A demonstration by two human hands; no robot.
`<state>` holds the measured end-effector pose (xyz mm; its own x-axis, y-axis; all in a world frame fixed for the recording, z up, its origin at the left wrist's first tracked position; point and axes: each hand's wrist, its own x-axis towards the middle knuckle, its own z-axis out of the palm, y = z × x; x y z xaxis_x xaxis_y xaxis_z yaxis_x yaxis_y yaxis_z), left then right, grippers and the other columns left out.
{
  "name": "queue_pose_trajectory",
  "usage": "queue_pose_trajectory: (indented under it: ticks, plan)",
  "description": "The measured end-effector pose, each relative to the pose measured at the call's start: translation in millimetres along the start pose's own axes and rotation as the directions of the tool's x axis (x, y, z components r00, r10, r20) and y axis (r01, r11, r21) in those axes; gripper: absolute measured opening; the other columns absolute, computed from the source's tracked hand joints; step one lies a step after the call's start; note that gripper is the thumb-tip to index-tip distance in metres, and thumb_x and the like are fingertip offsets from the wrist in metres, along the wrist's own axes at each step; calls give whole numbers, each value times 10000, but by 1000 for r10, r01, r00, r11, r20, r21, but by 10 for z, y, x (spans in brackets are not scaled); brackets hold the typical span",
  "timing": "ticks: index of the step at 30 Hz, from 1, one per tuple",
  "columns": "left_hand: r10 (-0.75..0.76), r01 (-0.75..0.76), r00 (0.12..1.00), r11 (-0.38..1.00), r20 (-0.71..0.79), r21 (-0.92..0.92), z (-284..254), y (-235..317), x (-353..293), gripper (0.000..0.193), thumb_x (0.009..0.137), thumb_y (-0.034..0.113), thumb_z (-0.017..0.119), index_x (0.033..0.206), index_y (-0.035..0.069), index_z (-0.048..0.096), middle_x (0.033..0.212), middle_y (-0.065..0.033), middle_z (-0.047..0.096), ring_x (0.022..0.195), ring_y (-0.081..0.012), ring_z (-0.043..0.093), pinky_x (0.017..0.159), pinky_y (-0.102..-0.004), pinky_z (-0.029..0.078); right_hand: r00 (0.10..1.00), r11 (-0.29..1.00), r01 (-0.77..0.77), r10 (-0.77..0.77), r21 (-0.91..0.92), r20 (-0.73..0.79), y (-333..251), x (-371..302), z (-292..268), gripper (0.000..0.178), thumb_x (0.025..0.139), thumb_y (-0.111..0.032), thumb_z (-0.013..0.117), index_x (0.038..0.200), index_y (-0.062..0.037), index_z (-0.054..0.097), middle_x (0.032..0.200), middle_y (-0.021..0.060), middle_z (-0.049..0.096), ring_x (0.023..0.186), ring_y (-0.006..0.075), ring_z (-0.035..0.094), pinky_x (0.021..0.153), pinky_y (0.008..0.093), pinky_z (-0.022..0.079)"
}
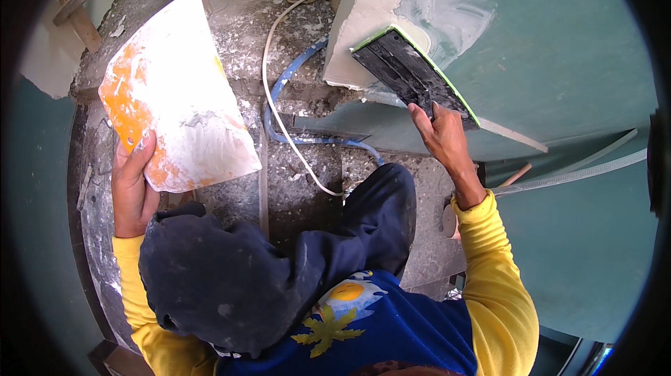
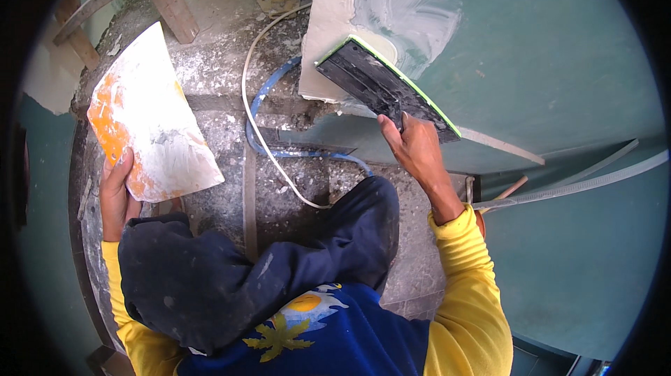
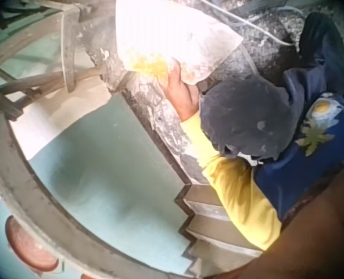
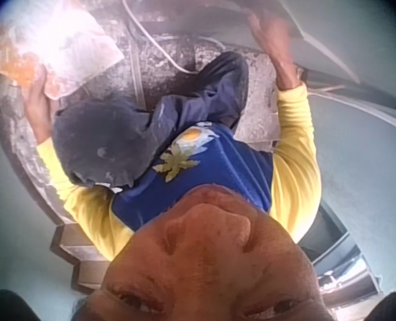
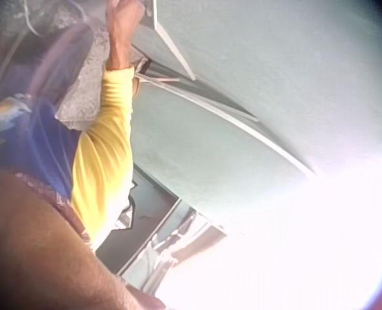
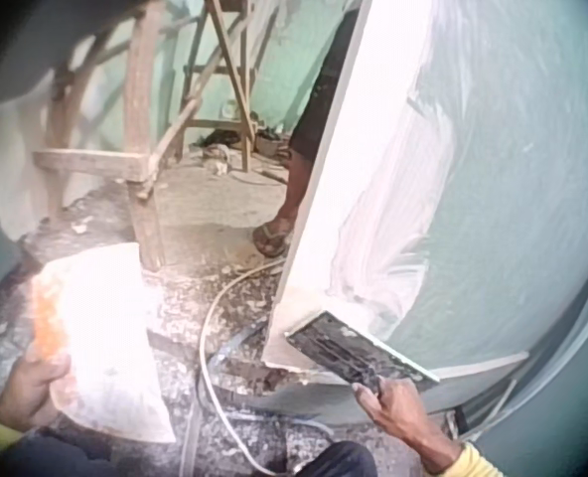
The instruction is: The person applies plaster to a wall corner using a trowel and a float. They repeatedly scoop plaster from the trowel onto the float and smooth it onto the wall surface. The person occasionally cleans the float in a bucket of water.
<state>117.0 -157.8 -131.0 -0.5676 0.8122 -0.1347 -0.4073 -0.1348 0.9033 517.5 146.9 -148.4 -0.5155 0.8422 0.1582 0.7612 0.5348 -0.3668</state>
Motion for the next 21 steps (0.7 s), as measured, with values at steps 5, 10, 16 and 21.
queue_pose_trajectory:
  ticks: [5, 10, 16, 21]
  plan:
    - [10, -10, 1000, 999, -13, 30, 3, -8, 18, 546, 1031, 179, 632, 1500, -7, 424, 1423, -147, 602, 1286, -233, 613, 1122, -387, 460, 998, 997, -50, 48, -57, -35, 63, -24, 75, 638, 982, -490, 669, 684, 62, 549, 600, 294, 511, 592, 498, 521, 584, 534, 417]
    - [-5, 6, 1000, 999, -16, 32, 7, -4, 21, 539, 1030, 176, 633, 1494, -6, 430, 1424, -145, 602, 1288, -230, 611, 1122, -386, 459, 992, 989, -123, 121, -79, -25, 230, -125, 131, 615, 981, -492, 667, 722, 61, 590, 641, 301, 569, 642, 509, 579, 613, 541, 446]
    - [-16, 16, 999, 1000, -30, -2, 9, -46, 47, 520, 1023, 124, 636, 1490, -1, 446, 1417, -140, 605, 1280, -220, 613, 1102, -367, 468, 981, 972, -195, 191, -127, -45, 604, -340, 151, 629, 976, -515, 661, 732, 62, 602, 654, 300, 586, 653, 512, 592, 635, 535, 465]
    - [-5, 5, 999, 1000, -44, 0, 18, -35, 24, 511, 1024, 120, 630, 1485, -8, 450, 1418, -143, 604, 1277, -223, 614, 1099, -367, 470, 960, 943, -280, 272, -181, -68, 927, -643, -55, 635, 978, -501, 667, 717, 71, 578, 619, 295, 559, 613, 500, 581, 616, 525, 462]
